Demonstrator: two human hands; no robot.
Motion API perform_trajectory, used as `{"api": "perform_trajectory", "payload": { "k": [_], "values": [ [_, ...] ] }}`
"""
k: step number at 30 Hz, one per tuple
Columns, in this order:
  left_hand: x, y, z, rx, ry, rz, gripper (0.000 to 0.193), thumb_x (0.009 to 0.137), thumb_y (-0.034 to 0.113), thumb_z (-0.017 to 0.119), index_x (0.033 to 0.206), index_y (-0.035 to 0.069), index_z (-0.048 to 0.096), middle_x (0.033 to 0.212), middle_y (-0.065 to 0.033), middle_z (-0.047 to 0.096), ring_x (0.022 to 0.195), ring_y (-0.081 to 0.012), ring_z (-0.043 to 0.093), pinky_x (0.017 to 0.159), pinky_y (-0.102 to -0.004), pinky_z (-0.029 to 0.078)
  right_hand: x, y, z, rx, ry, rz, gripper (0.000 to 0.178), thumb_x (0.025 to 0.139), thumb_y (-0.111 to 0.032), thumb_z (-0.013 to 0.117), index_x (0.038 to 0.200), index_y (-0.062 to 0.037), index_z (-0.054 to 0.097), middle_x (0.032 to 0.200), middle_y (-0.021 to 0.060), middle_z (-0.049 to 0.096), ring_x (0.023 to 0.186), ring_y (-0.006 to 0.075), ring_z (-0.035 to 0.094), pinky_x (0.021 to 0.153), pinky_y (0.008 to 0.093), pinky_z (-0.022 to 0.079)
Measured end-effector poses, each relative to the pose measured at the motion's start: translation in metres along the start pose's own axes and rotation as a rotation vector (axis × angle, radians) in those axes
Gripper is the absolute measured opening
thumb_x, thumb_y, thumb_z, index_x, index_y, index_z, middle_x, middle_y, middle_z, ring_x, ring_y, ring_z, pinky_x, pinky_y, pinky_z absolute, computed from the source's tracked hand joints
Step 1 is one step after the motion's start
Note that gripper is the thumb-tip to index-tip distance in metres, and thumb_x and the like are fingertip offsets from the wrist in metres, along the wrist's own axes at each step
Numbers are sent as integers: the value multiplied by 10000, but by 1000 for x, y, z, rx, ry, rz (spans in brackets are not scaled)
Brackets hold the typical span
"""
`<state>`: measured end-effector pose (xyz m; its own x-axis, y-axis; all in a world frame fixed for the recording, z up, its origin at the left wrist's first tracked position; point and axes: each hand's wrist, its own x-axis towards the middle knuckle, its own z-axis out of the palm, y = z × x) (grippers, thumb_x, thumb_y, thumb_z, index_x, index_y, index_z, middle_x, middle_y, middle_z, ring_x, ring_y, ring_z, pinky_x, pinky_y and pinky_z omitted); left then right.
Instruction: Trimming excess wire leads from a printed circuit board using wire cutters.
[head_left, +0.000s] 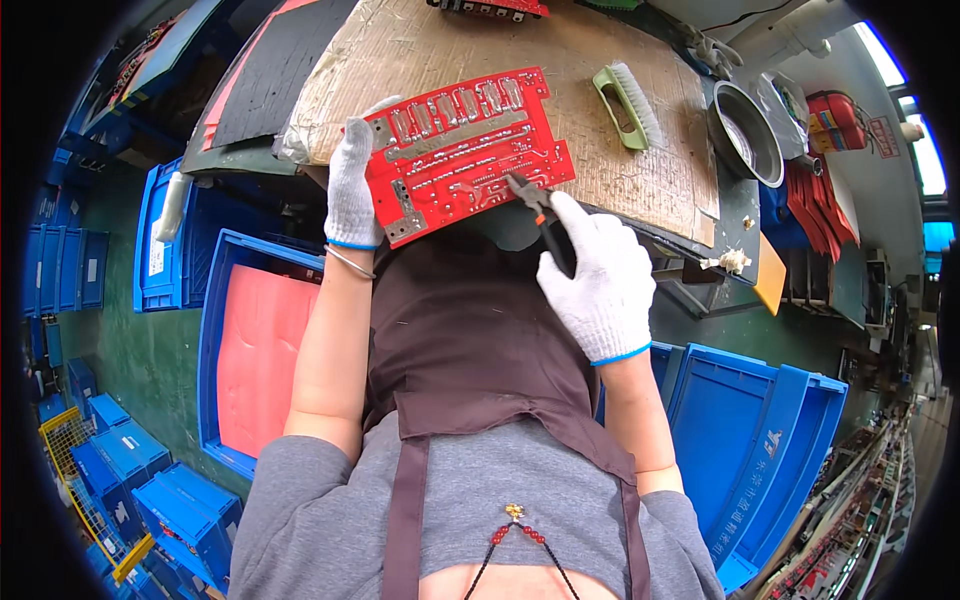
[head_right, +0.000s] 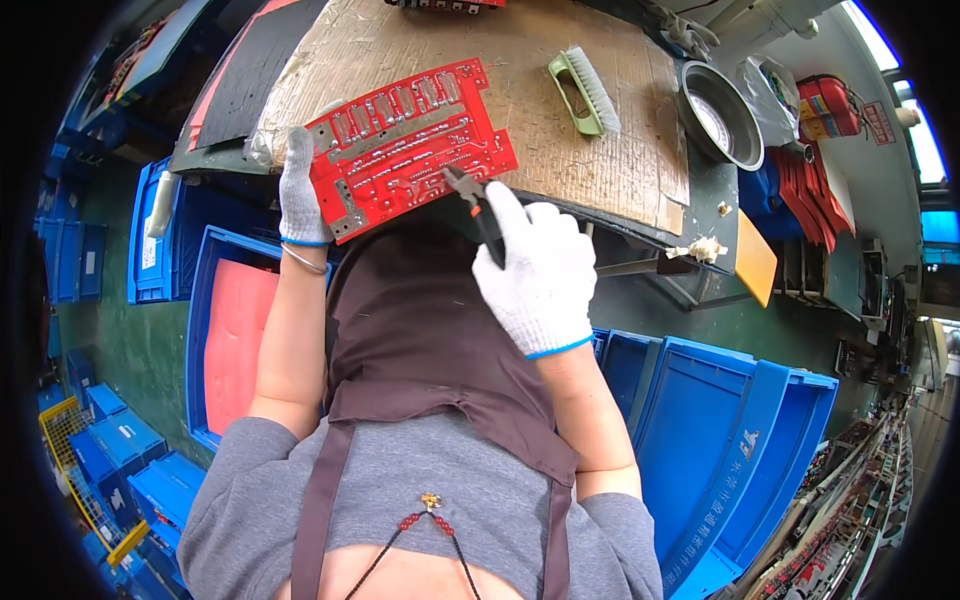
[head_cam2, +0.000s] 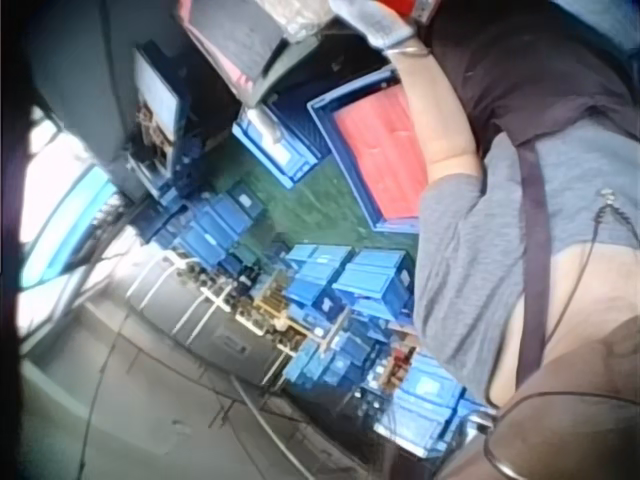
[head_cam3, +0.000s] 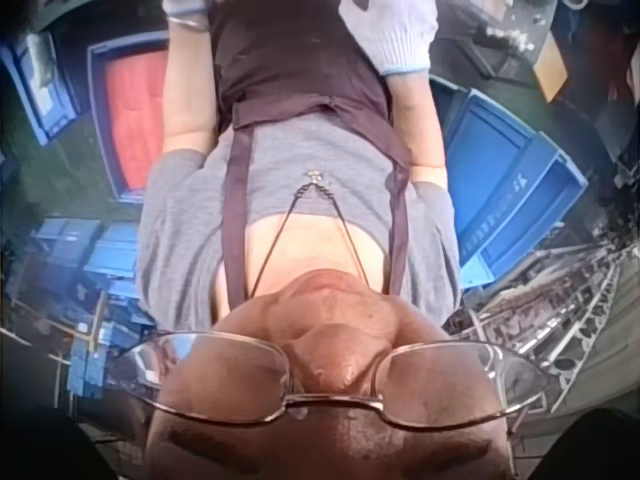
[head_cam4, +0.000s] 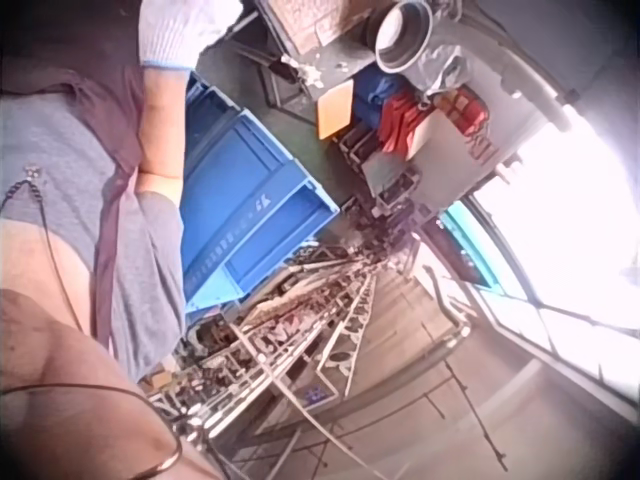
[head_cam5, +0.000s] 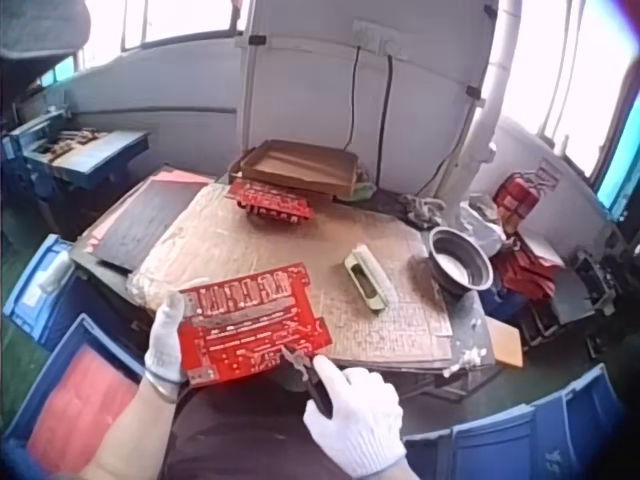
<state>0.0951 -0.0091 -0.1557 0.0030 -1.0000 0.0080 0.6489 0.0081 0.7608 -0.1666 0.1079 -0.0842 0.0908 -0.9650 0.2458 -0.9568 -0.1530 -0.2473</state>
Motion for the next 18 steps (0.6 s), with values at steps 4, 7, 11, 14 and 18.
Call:
{"api": "perform_trajectory", "payload": {
  "k": [4,7,11,14,18],
  "values": [
    [0,1,1,-1,-3,-14,751,1074,572,582,1495,-48,527,1372,-208,681,1180,-294,730,963,-451,646,0,2,-4,-51,16,42,618,829,-246,789,1429,-193,651,1047,112,665,995,331,669,873,467,556],
    [1,1,1,-31,-12,-12,747,1071,571,589,1491,-44,535,1365,-205,686,1164,-286,737,952,-442,650,0,-7,-3,-66,-2,-25,614,828,-250,791,1424,-188,656,1044,111,661,986,325,673,869,462,555],
    [0,1,-1,-7,0,3,728,1072,564,593,1474,-42,557,1328,-195,707,1149,-274,743,951,-432,649,3,1,-11,-132,-39,94,611,832,-266,790,1423,-190,657,1042,108,655,1005,317,668,869,468,549],
    [1,1,1,-7,1,5,710,1077,554,591,1464,-41,569,1310,-189,716,1140,-268,747,950,-428,648,1,-7,-10,-106,6,-11,602,834,-242,784,1419,-183,658,1037,115,654,977,325,670,863,463,551],
    [2,0,1,-18,-3,4,697,1076,546,598,1453,-40,577,1307,-185,718,1134,-266,749,950,-423,647,3,-4,-10,-118,-2,23,604,829,-238,786,1417,-183,661,1022,112,648,981,322,666,860,456,547]
  ]
}}
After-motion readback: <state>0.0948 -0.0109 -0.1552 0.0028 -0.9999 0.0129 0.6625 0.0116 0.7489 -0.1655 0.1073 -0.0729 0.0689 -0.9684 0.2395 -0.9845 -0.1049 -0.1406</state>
